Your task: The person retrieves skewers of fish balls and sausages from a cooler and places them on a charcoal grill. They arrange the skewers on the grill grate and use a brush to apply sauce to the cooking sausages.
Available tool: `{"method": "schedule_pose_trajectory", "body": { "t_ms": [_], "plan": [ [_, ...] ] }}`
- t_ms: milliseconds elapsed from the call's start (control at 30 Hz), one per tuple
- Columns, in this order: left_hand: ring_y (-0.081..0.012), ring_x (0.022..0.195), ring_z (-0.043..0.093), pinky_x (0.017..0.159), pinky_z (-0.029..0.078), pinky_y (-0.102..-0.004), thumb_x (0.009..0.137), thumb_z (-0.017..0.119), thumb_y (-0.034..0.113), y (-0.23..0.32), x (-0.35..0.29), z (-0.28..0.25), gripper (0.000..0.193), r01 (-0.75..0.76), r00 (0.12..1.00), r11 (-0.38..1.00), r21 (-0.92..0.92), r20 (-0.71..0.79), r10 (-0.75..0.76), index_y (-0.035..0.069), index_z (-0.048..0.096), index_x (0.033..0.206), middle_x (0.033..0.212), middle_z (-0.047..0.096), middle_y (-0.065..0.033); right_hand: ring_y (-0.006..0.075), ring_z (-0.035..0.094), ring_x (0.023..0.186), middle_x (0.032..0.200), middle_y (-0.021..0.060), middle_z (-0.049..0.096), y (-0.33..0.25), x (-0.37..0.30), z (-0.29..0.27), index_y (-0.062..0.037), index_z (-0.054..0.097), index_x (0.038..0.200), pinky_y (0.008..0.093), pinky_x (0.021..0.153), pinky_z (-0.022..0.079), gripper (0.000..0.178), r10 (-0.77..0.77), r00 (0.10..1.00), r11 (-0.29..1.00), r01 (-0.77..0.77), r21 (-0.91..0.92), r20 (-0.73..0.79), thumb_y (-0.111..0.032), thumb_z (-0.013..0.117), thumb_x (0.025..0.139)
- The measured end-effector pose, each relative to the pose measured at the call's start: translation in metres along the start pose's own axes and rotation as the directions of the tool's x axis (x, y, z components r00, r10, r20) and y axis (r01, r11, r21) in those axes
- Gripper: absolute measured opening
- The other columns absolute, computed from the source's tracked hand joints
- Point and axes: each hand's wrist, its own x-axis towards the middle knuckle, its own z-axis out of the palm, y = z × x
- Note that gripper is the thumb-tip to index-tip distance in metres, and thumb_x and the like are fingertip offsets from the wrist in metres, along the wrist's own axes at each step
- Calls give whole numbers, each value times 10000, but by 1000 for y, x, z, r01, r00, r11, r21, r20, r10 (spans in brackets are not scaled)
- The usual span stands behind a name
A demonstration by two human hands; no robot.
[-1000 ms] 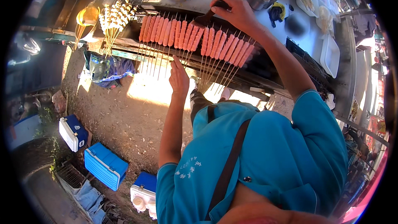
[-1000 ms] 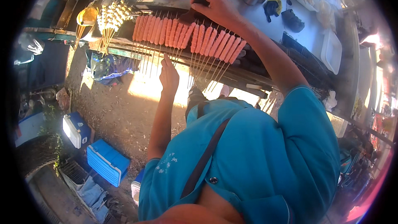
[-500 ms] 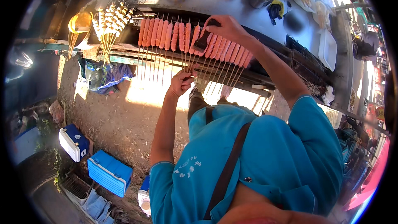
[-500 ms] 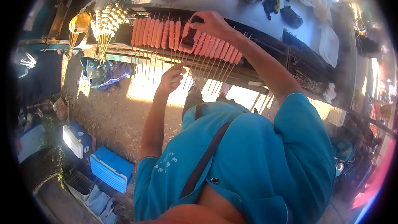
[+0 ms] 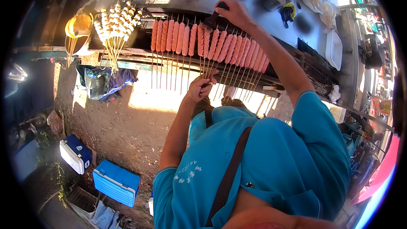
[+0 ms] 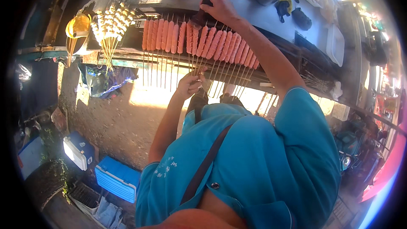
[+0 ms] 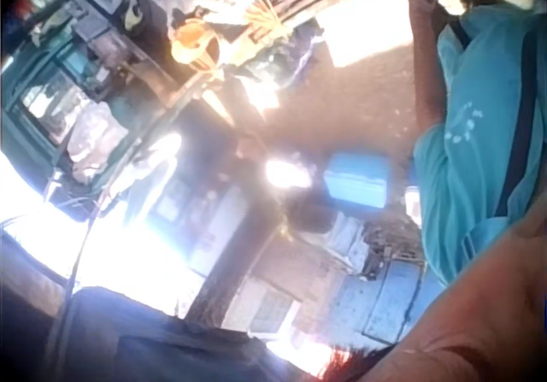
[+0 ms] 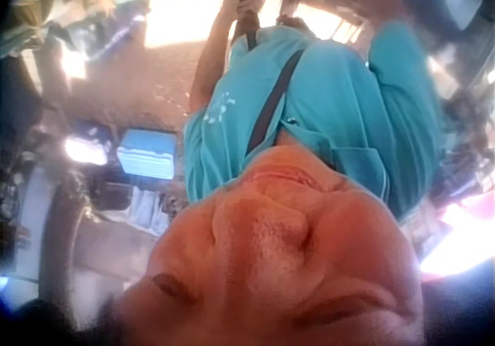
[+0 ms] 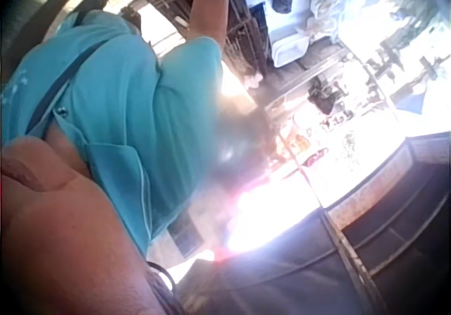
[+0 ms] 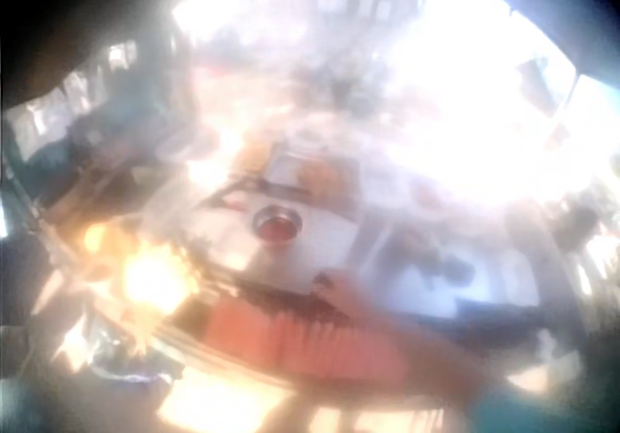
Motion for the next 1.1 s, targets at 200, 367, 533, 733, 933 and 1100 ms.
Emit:
{"method": "schedule_pose_trajectory", "body": {
  "t_ms": [200,367,533,733,933,1100],
  "plan": [
    [-92,535,545,367,380,-172,870,418,135,-2,-2,8,313,-86,952,931,354,-247,182,35,395,1165,904,583,-105,210,568,624,709,97,608,-6,-34,-8,-55,600,884,317,601,441,193,55,978,998,-60,20,203,-212,581,773],
    [-110,574,586,417,446,-188,841,528,144,-9,-7,14,173,-58,851,807,587,-394,348,34,491,968,842,602,-83,110,548,608,702,72,607,5,-46,-38,-43,600,903,269,585,441,203,163,980,978,-176,110,114,-206,592,784],
    [-87,558,572,436,433,-196,839,543,166,-6,-11,16,133,-31,854,818,574,-410,320,42,515,878,745,598,-54,96,530,600,685,62,597,5,-48,-55,-44,599,906,261,579,435,197,147,987,978,-155,141,71,-201,597,787],
    [-110,622,574,479,459,-219,832,553,193,-4,-9,22,176,75,845,787,612,-459,276,22,517,858,760,587,-52,173,565,624,698,78,595,5,-62,-57,-53,599,887,297,594,433,175,132,987,986,-141,93,89,-190,588,778],
    [-101,619,598,487,460,-208,856,527,184,-5,-8,27,141,25,841,801,599,-446,308,43,525,865,771,603,-43,177,547,772,798,20,588,-18,-79,-30,-97,604,812,324,805,336,88,-237,960,957,257,-136,148,-151,586,744],
    [-164,742,599,581,487,-258,878,456,184,-8,-7,24,236,-33,796,763,645,-445,411,-2,465,1023,907,585,-103,176,530,847,851,11,560,-40,-64,-50,-99,607,821,331,819,339,90,-355,934,904,356,-237,49,-159,591,756]
  ]
}}
